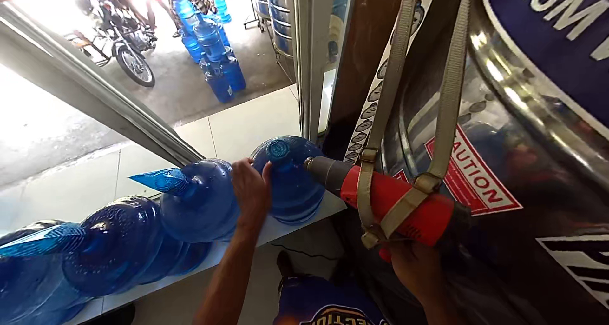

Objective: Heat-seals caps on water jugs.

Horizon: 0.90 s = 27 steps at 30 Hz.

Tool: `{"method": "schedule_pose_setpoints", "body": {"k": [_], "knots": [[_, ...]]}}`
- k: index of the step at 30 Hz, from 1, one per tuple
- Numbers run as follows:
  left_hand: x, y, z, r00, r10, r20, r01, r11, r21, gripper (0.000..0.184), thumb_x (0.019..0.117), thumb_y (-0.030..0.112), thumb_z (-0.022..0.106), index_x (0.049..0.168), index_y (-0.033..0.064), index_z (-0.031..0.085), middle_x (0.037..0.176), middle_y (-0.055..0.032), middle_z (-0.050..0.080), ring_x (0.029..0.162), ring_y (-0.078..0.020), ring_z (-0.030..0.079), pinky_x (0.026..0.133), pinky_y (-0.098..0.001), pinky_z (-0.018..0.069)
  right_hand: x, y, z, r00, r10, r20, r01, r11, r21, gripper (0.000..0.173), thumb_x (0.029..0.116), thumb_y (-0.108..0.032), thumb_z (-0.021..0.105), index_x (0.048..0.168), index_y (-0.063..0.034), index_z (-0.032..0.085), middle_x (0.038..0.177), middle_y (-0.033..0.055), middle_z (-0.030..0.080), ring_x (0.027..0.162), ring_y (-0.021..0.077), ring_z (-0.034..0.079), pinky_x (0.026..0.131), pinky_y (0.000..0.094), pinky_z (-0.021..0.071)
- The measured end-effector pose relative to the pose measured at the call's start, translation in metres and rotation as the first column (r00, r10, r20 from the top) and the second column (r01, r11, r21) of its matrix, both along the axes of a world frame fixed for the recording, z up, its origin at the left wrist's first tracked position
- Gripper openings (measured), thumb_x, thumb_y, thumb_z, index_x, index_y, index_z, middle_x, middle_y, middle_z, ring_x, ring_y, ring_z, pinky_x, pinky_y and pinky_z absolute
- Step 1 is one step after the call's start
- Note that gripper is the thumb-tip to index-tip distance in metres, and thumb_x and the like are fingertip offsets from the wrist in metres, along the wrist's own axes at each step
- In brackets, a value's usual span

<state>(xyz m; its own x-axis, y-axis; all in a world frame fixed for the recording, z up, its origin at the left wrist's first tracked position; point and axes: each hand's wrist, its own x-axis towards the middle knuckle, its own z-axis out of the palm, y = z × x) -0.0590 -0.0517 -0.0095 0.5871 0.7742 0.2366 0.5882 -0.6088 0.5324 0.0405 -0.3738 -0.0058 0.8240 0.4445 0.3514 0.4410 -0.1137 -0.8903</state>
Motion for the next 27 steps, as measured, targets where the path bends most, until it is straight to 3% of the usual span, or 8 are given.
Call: {"method": "schedule_pose_setpoints", "body": {"k": [3, 6, 11, 14, 17, 19, 23, 27], "knots": [[-0.016, -0.048, -0.040, 0.888, -0.430, 0.165, 0.342, 0.856, 0.388, 0.053, 0.0854, 0.058, 0.076, 0.118, 0.0177, 0.067, 0.122, -0.0117, 0.065, 0.120, -0.0317, 0.059, 0.109, -0.0524, 0.0437, 0.010, -0.008, -0.001, 1.000, 0.027, 0.011, -0.027, 1.000, -0.001, 0.028, 0.0993, -0.039, 0.064, 0.111, -0.0143, 0.071, 0.100, -0.0088, 0.074, 0.095, -0.0034, 0.069, 0.087, 0.0209, 0.0600], [0.015, -0.065, -0.063, 0.922, -0.387, -0.003, 0.308, 0.727, 0.614, 0.052, 0.0812, 0.061, 0.076, 0.125, 0.0367, 0.063, 0.136, -0.0031, 0.061, 0.123, -0.0270, 0.057, 0.102, -0.0491, 0.0423, 0.015, -0.012, 0.003, 1.000, 0.026, 0.018, -0.025, 0.998, -0.054, 0.028, 0.0995, -0.039, 0.063, 0.111, -0.0147, 0.072, 0.101, -0.0087, 0.074, 0.097, -0.0039, 0.068, 0.089, 0.0208, 0.0594], [0.091, -0.109, -0.057, 0.984, -0.164, 0.075, 0.114, 0.886, 0.450, 0.029, 0.0770, 0.021, 0.081, 0.105, 0.0134, 0.077, 0.122, -0.0182, 0.069, 0.118, -0.0412, 0.061, 0.099, -0.0602, 0.0437, 0.015, 0.003, 0.004, 0.999, -0.039, 0.006, 0.039, 0.997, -0.071, 0.030, 0.0979, -0.035, 0.064, 0.108, -0.0076, 0.072, 0.098, -0.0059, 0.074, 0.093, -0.0035, 0.069, 0.085, 0.0194, 0.0597], [0.122, -0.132, -0.035, 0.953, -0.297, -0.059, 0.301, 0.950, 0.080, 0.041, 0.0937, 0.012, 0.062, 0.135, 0.0065, 0.065, 0.135, -0.0208, 0.063, 0.134, -0.0382, 0.052, 0.116, -0.0611, 0.0272, 0.006, 0.018, 0.004, 0.997, -0.077, 0.009, 0.077, 0.996, -0.038, 0.032, 0.0966, -0.032, 0.066, 0.110, -0.0033, 0.070, 0.097, -0.0015, 0.075, 0.089, 0.0019, 0.071, 0.082, 0.0236, 0.0622], [0.097, -0.118, -0.043, 0.825, -0.438, 0.357, 0.380, 0.897, 0.224, 0.013, 0.0903, 0.013, 0.065, 0.087, 0.0084, 0.076, 0.092, -0.0083, 0.077, 0.098, -0.0245, 0.072, 0.104, -0.0519, 0.0473, -0.007, 0.022, 0.002, 0.993, -0.105, 0.059, 0.105, 0.994, 0.000, 0.033, 0.0968, -0.031, 0.068, 0.110, -0.0015, 0.068, 0.095, 0.0006, 0.074, 0.086, 0.0056, 0.072, 0.081, 0.0272, 0.0633], [0.065, -0.070, -0.044, 0.788, -0.403, 0.466, 0.288, 0.909, 0.301, 0.024, 0.0938, 0.008, 0.056, 0.076, 0.0129, 0.072, 0.083, -0.0009, 0.074, 0.089, -0.0175, 0.070, 0.094, -0.0448, 0.0522, -0.015, 0.024, -0.001, 0.989, -0.132, 0.061, 0.132, 0.991, -0.002, 0.035, 0.0964, -0.036, 0.069, 0.109, -0.0030, 0.069, 0.095, -0.0005, 0.074, 0.085, 0.0049, 0.072, 0.081, 0.0267, 0.0630], [0.079, 0.048, -0.003, 0.962, -0.189, 0.198, 0.190, 0.982, 0.018, 0.028, 0.1000, 0.025, 0.056, 0.117, 0.0095, 0.073, 0.119, -0.0152, 0.070, 0.116, -0.0367, 0.062, 0.098, -0.0613, 0.0468, -0.042, 0.032, -0.009, 0.976, -0.197, 0.089, 0.202, 0.978, -0.055, 0.043, 0.0942, -0.038, 0.070, 0.111, 0.0015, 0.069, 0.100, 0.0052, 0.074, 0.094, 0.0045, 0.071, 0.087, 0.0265, 0.0607], [0.162, 0.119, -0.011, 0.878, -0.479, -0.027, 0.444, 0.832, -0.333, 0.056, 0.0977, 0.040, 0.058, 0.146, 0.0132, 0.054, 0.140, -0.0199, 0.060, 0.130, -0.0399, 0.057, 0.105, -0.0670, 0.0444, -0.056, 0.041, -0.012, 0.975, -0.192, 0.108, 0.196, 0.980, -0.030, 0.046, 0.0935, -0.037, 0.072, 0.115, 0.0028, 0.067, 0.105, 0.0071, 0.073, 0.103, 0.0048, 0.069, 0.095, 0.0255, 0.0581]]}}
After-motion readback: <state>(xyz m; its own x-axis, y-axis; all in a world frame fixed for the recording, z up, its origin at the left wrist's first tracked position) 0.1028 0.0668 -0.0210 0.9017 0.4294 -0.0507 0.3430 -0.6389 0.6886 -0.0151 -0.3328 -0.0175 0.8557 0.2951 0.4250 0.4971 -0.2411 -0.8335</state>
